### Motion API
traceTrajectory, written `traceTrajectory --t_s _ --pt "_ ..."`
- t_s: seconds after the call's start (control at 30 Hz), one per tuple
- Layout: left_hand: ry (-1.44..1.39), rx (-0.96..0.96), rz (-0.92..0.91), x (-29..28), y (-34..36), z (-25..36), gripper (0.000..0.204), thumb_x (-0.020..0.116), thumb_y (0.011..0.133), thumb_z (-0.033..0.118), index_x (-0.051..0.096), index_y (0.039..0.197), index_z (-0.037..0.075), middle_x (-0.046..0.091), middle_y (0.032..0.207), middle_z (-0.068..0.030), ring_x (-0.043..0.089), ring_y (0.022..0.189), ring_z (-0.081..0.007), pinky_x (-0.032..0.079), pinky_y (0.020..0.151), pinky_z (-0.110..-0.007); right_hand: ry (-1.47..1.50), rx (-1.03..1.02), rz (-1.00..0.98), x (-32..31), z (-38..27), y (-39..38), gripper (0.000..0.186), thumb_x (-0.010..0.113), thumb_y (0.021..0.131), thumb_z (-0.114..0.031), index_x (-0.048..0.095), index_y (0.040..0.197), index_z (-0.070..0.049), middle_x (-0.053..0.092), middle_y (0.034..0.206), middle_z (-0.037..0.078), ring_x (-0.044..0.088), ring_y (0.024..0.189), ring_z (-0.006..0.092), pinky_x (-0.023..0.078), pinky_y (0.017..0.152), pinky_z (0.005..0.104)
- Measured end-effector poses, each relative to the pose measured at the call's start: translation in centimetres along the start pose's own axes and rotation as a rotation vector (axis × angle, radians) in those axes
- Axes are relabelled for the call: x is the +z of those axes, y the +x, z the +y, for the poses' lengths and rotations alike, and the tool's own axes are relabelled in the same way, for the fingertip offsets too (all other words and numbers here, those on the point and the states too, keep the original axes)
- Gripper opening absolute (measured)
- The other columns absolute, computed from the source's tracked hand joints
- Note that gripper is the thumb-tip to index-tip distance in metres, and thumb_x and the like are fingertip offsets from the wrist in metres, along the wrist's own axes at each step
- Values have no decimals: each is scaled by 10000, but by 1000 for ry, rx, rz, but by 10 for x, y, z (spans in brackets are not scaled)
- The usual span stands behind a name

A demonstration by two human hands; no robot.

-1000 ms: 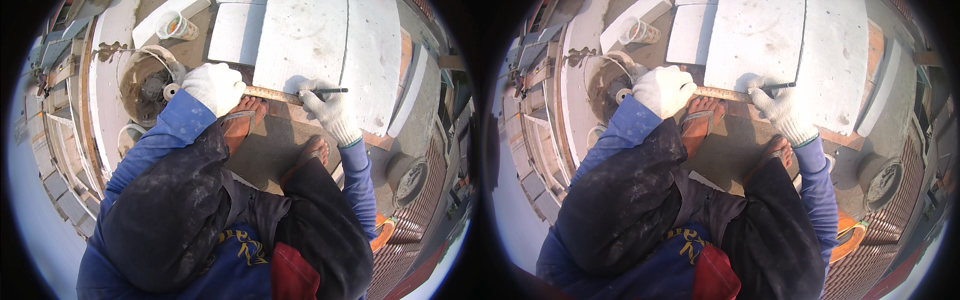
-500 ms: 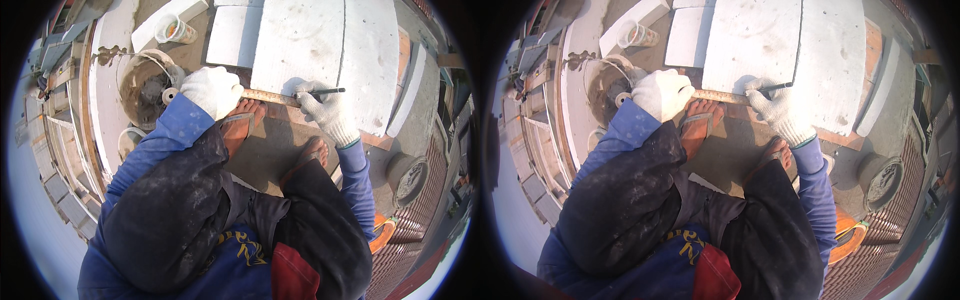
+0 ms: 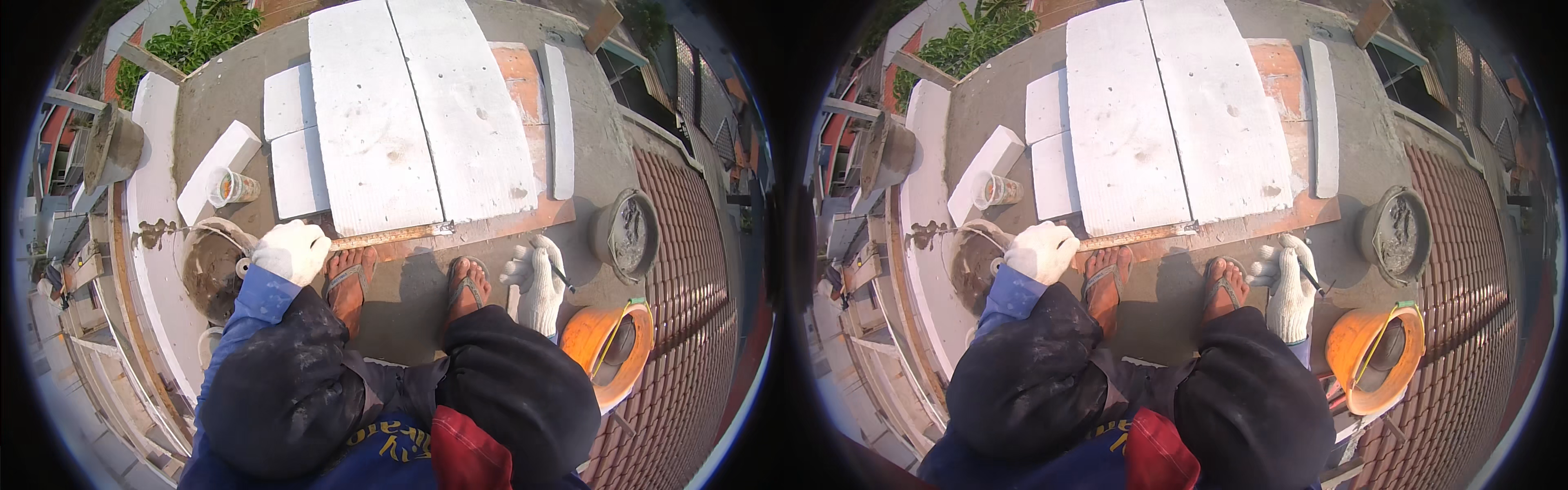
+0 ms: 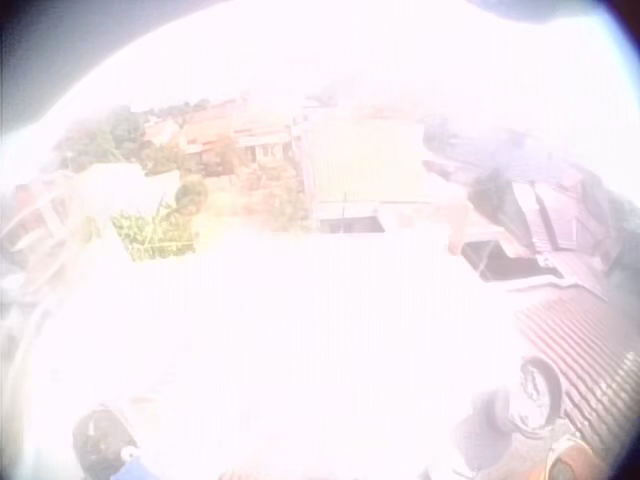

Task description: The person measures and marks white rectangular tiles with a ruler and pen, then scoops cement from a bucket with a trowel and applies it to the tile surface. The person arranges the tiles on a rooftop surface, adjusting their positions.

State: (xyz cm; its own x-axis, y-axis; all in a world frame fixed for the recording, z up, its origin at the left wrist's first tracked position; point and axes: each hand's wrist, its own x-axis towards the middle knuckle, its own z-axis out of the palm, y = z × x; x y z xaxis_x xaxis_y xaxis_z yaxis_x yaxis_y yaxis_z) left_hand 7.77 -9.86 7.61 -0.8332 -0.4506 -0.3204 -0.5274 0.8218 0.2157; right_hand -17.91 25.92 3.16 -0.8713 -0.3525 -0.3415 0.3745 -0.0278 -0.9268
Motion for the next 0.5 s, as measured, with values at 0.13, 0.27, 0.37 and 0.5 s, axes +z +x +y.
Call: traceTrajectory --t_s 0.13,0.27,0.37,0.5 --pt "-455 -47 -179 -28 1 24 337 609 1040 301 768 999 7 760 919 -155 733 884 -304 547 830 -420 174 163 164 -40 12 -40 356 608 1183 -235 614 1473 -27 766 1176 182 771 870 242 678 722 396" --pt "-811 41 -225 -35 -1 10 362 646 1086 316 737 1013 -26 705 926 -76 654 870 -170 526 817 -344 79 110 101 -53 49 -54 364 624 1160 -286 683 1429 -49 809 1186 145 778 1039 210 629 948 387" --pt "-1014 -13 -222 -45 8 -6 379 630 1138 363 743 1112 3 682 939 -55 650 814 -145 531 744 -316 59 -6 127 -59 45 -56 361 575 1170 -268 679 1452 -68 819 1160 138 785 968 204 628 873 365" --pt "-810 180 -65 -101 12 -12 347 648 1145 384 710 1123 43 674 977 -44 667 815 -143 557 706 -317 139 44 174 -48 24 -70 344 557 1177 -226 655 1456 -51 786 1115 156 784 892 207 627 735 327"
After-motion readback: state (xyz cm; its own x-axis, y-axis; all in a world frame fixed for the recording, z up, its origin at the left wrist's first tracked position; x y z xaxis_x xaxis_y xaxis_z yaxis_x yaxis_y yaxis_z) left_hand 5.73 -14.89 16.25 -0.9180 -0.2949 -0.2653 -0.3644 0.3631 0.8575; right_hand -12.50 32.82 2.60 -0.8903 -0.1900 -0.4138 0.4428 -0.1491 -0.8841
